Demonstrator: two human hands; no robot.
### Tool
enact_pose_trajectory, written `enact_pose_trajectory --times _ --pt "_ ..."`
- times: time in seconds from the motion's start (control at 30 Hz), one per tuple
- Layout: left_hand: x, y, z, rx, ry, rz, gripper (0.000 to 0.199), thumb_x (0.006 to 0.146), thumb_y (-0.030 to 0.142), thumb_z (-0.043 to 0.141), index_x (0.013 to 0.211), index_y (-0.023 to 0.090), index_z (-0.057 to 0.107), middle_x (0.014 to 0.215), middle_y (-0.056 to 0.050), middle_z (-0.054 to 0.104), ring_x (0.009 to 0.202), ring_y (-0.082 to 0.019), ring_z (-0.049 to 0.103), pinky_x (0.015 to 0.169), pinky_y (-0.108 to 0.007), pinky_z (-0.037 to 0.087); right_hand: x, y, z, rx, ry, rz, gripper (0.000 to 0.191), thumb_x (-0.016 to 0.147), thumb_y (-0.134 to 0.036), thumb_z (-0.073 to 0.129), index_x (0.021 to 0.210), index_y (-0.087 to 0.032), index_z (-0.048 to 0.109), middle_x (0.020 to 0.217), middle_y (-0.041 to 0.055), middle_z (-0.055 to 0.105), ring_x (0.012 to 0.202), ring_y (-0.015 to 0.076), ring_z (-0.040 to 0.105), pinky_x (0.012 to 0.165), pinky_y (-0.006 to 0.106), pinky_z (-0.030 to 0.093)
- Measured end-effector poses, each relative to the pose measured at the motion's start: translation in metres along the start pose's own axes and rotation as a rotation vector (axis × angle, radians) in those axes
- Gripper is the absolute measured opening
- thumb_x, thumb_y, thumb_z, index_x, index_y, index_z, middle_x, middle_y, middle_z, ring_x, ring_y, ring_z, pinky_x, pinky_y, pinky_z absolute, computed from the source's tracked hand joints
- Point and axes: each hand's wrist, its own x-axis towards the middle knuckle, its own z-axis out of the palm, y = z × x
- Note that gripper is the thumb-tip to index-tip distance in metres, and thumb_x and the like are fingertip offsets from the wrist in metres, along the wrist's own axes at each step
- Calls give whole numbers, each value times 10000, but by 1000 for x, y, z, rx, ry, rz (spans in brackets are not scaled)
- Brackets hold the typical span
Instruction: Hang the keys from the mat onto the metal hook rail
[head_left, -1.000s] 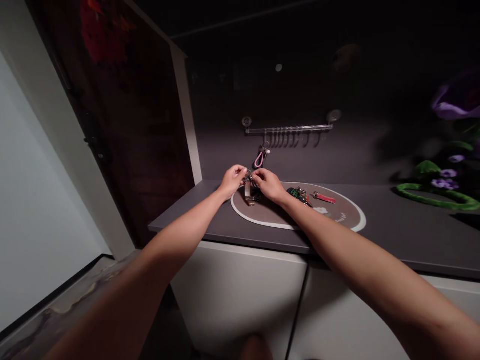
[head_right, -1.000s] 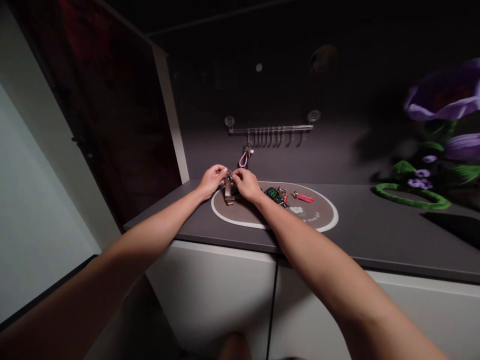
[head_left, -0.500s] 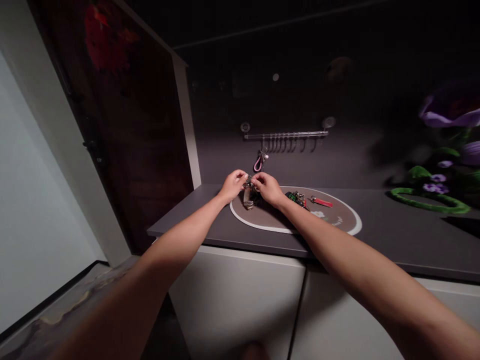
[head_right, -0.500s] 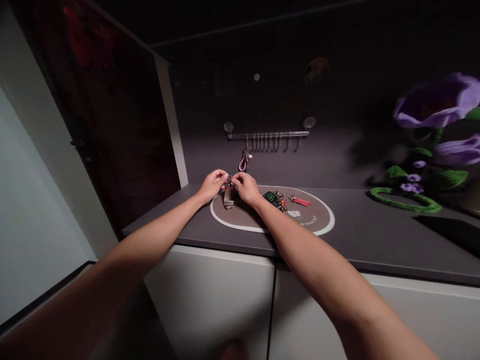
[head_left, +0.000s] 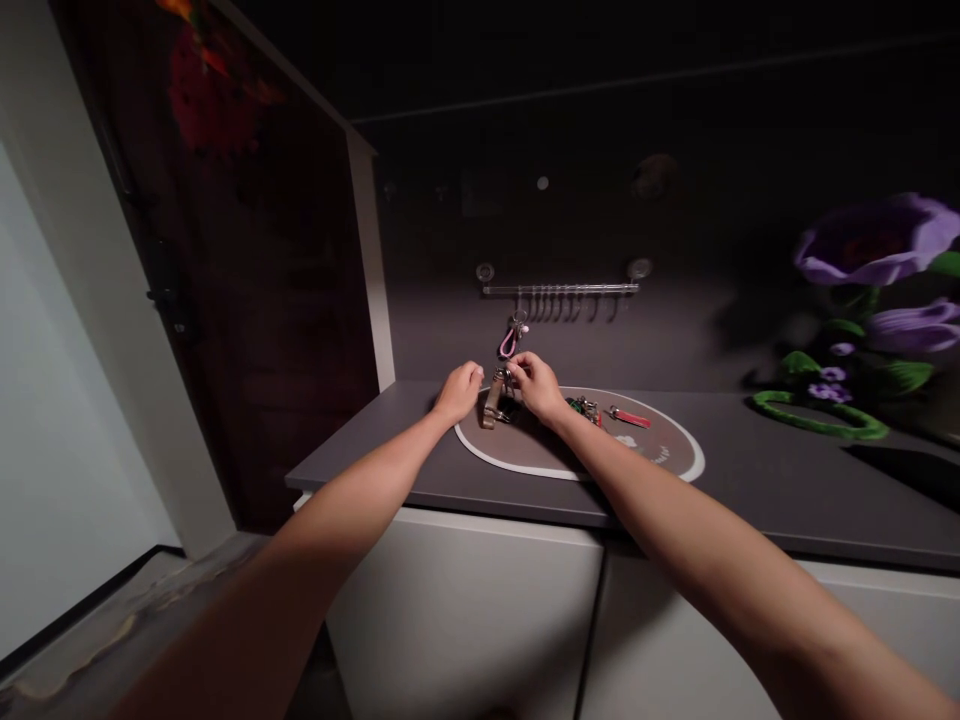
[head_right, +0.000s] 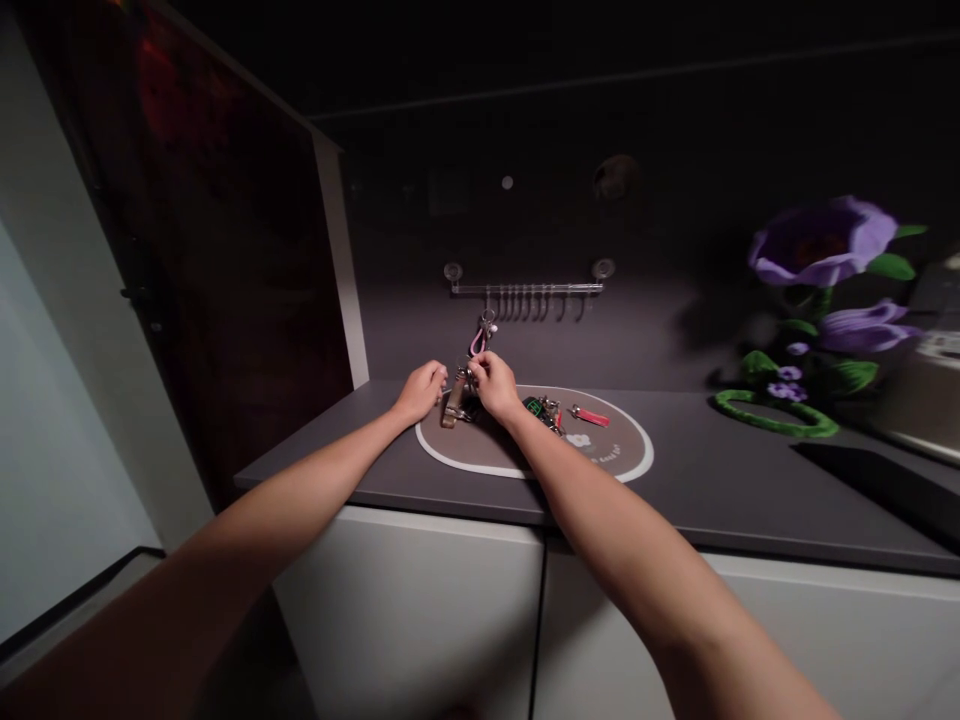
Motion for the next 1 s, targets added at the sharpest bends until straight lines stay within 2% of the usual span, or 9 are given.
enact_pose_trajectory --times 0.2,0.53,1.0 --pt "0 -1 3 144 -33 68 240 857 249 321 722 174 504 693 -21 562 694 -138 520 687 -273 398 4 -3 -4 23 90 -3 166 759 -336 459 781 -179 506 734 -6 573 658 111 519 646 249 441" --pt "-5 5 4 192 -109 109 255 861 246 315 743 180 531 751 -40 590 740 -157 530 697 -277 391 17 -11 -13 74 204 32 144 756 -324 444 761 -182 464 639 -32 498 545 89 442 547 205 386" --pt "-3 -3 11 227 -140 146 280 873 287 292 752 189 524 736 -37 572 720 -159 516 664 -267 365 85 -8 -36 32 304 103 154 742 -298 480 768 -154 527 628 -8 555 535 91 500 564 222 441"
